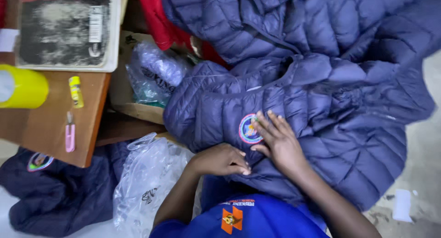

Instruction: The person sews a circular patch onto the sleeve of a dark blue puffer jacket using a needle and thread. They carefully stitch around the edges of the patch, pulling the thread through the fabric to secure it in place.

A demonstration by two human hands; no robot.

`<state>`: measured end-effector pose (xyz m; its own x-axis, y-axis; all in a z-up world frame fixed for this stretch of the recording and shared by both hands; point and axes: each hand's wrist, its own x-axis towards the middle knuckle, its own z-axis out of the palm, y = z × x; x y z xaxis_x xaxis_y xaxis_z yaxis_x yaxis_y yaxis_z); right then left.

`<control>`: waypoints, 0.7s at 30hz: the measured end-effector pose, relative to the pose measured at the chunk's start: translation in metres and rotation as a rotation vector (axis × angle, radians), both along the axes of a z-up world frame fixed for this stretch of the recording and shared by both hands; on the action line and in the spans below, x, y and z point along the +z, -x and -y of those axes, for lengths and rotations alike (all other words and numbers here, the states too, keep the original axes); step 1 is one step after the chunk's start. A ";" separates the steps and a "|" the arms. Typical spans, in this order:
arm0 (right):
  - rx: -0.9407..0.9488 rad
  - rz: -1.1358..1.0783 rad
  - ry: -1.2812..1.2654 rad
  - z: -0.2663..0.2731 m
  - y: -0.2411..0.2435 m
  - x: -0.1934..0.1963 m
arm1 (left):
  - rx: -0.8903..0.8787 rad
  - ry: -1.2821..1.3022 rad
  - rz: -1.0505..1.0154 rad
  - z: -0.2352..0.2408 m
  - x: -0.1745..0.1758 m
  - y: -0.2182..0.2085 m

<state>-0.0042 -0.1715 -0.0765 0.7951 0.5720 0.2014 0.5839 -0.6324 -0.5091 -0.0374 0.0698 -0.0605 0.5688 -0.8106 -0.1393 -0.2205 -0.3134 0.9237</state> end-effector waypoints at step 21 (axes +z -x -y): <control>-0.218 -0.144 -0.425 -0.002 0.020 -0.028 | 1.687 -1.448 1.125 -0.286 -0.001 0.045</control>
<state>-0.0244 -0.1693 -0.1049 0.9241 0.2800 0.2603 0.3659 -0.4509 -0.8141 -0.0820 0.3560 -0.0613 0.5457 0.4393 0.7136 0.7187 -0.6833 -0.1290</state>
